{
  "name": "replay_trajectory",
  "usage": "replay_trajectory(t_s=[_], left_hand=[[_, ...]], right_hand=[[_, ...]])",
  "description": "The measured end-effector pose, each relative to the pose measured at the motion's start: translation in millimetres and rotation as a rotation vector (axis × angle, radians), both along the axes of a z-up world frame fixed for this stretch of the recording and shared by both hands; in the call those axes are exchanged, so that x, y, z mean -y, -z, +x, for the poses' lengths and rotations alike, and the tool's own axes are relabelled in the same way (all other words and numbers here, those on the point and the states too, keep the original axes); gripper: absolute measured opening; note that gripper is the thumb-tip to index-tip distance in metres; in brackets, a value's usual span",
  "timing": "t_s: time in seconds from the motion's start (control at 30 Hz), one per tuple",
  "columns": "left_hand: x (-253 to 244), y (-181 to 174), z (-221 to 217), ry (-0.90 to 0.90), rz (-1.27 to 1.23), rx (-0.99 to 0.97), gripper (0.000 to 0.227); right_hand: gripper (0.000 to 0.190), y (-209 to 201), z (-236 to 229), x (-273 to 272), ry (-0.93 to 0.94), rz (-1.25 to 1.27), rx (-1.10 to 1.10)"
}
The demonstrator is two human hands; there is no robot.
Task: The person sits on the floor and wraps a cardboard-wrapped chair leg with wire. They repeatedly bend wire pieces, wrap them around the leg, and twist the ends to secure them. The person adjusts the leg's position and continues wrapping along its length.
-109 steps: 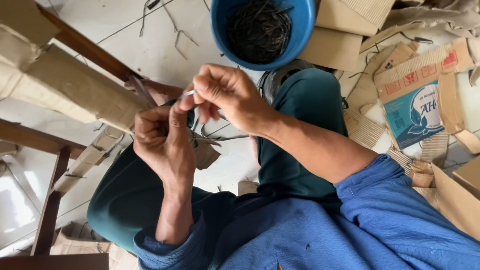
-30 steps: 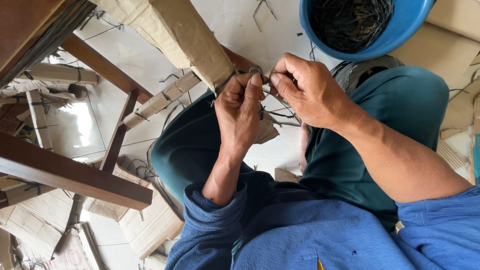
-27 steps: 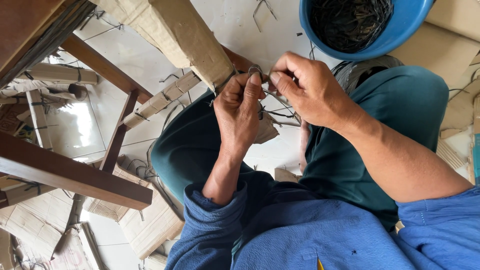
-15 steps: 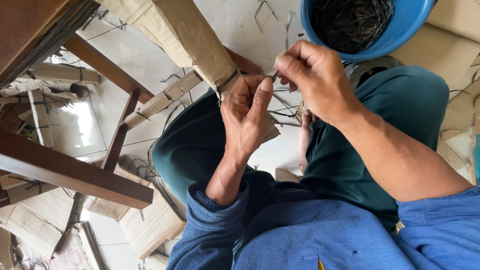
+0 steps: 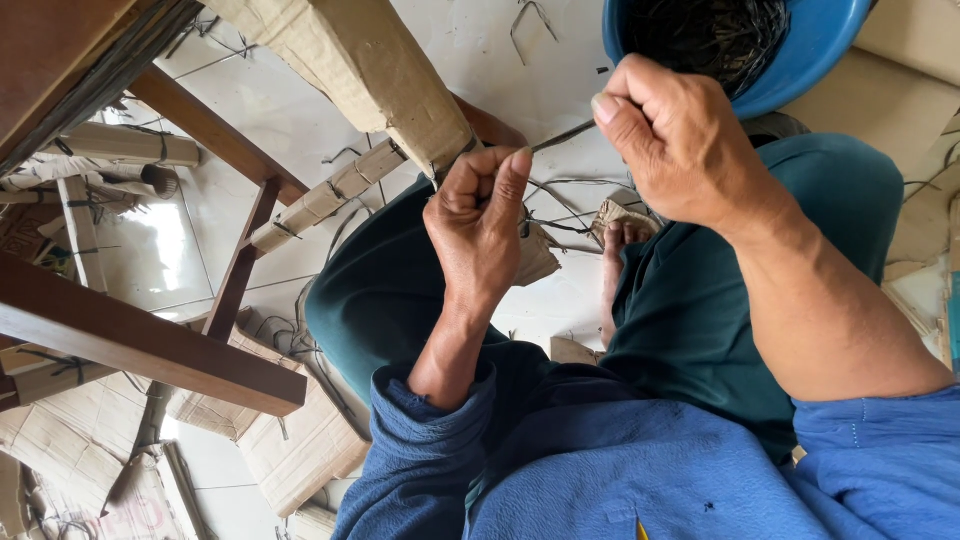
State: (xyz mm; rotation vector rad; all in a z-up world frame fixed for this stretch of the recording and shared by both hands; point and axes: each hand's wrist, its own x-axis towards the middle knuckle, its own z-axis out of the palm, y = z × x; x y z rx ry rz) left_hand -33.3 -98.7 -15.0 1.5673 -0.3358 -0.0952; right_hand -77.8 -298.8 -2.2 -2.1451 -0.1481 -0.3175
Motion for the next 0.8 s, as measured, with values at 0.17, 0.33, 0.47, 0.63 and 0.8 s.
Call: replay_trajectory(t_s=[0.17, 0.33, 0.47, 0.63, 0.8], left_hand=[[4, -4, 1, -0.061, 0.051, 0.027, 0.014], [4, -2, -1, -0.042, 0.139, 0.095, 0.011], [3, -5, -1, -0.045, 0.211, 0.256, 0.004], [-4, -13, 2, 0.101, 0.138, 0.049, 0.026], [-5, -12, 5, 0.14, -0.052, -0.191, 0.017]], right_hand=[[0.046, -9, -4, -12, -0.012, 0.373, -0.109], [0.035, -1, -2, -24, 0.024, 0.909, -0.176], [0.035, -15, -2, -31, -0.122, 0.31, 0.09], [0.019, -2, 1, -39, -0.141, -0.249, 0.388], [0.016, 2, 2, -41, -0.096, -0.439, 0.48]])
